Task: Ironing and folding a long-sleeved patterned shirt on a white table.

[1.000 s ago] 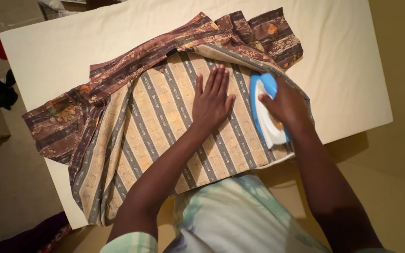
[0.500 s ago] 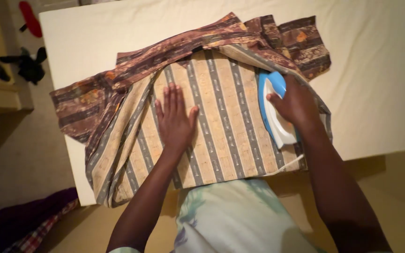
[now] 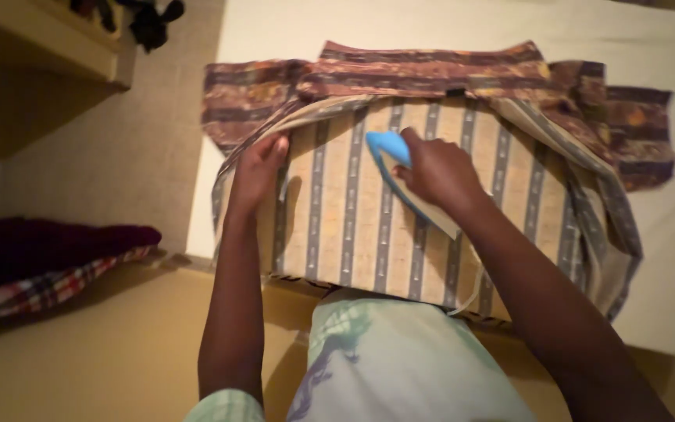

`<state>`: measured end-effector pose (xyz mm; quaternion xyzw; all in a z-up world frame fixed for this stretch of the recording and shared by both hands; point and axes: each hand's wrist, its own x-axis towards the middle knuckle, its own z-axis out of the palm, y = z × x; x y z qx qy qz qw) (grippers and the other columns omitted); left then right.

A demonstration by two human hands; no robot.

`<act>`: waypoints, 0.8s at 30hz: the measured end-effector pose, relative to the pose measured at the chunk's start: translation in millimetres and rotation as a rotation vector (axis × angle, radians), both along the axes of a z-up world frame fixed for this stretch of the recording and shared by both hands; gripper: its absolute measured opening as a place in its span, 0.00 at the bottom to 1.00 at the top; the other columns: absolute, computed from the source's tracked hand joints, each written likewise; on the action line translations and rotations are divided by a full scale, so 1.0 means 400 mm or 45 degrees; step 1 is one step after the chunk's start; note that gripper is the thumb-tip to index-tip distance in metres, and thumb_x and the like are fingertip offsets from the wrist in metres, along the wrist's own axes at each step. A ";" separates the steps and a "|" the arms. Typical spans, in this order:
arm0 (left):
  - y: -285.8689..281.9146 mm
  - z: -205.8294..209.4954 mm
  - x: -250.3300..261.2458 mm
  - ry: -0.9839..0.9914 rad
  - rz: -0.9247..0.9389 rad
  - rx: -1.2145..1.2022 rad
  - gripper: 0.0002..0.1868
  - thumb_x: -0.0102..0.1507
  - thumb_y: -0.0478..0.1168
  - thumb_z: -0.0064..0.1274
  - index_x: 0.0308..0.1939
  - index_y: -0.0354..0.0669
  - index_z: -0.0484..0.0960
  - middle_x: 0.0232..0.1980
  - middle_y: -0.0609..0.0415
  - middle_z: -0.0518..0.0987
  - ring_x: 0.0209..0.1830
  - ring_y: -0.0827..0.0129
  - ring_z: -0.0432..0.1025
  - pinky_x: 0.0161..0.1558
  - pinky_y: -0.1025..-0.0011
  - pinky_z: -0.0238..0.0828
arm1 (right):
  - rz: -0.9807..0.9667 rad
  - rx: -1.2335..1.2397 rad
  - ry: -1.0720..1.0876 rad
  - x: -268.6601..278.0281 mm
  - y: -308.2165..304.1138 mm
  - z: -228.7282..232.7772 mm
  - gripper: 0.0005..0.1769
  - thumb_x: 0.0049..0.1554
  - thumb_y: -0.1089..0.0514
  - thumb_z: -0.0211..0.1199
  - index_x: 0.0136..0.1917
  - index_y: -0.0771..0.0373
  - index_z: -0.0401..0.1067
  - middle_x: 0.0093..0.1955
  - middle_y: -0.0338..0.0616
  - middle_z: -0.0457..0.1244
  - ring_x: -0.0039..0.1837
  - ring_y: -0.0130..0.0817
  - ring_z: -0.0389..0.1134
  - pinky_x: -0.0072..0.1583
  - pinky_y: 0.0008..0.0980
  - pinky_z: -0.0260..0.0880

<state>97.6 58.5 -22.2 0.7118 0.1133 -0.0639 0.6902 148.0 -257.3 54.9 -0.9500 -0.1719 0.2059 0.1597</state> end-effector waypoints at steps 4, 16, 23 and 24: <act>0.040 -0.014 0.044 0.110 0.214 -0.073 0.21 0.71 0.46 0.50 0.61 0.34 0.81 0.53 0.57 0.82 0.52 0.75 0.73 0.56 0.73 0.69 | 0.248 -0.047 0.077 -0.025 0.159 0.043 0.30 0.54 0.46 0.70 0.65 0.55 0.65 0.43 0.56 0.70 0.44 0.57 0.73 0.45 0.56 0.70; -0.038 0.149 -0.183 0.292 0.280 0.134 0.25 0.73 0.50 0.37 0.71 0.47 0.73 0.73 0.48 0.72 0.72 0.62 0.67 0.70 0.65 0.61 | 0.179 0.041 0.100 0.003 0.332 0.046 0.34 0.54 0.55 0.68 0.72 0.47 0.63 0.52 0.53 0.69 0.38 0.41 0.72 0.35 0.40 0.77; -0.019 -0.026 -0.275 -0.191 0.744 -0.178 0.27 0.74 0.43 0.39 0.76 0.36 0.64 0.78 0.41 0.66 0.79 0.59 0.60 0.77 0.64 0.52 | 0.444 -0.143 0.181 -0.146 0.376 0.089 0.25 0.59 0.48 0.67 0.65 0.56 0.66 0.42 0.52 0.72 0.38 0.45 0.72 0.39 0.45 0.72; -0.005 -0.023 -0.267 -0.275 0.738 -0.128 0.26 0.75 0.41 0.38 0.76 0.33 0.64 0.78 0.41 0.67 0.79 0.60 0.60 0.77 0.65 0.51 | 0.485 -0.192 0.191 -0.144 0.389 0.105 0.26 0.59 0.47 0.67 0.66 0.55 0.65 0.41 0.52 0.71 0.38 0.46 0.72 0.39 0.46 0.72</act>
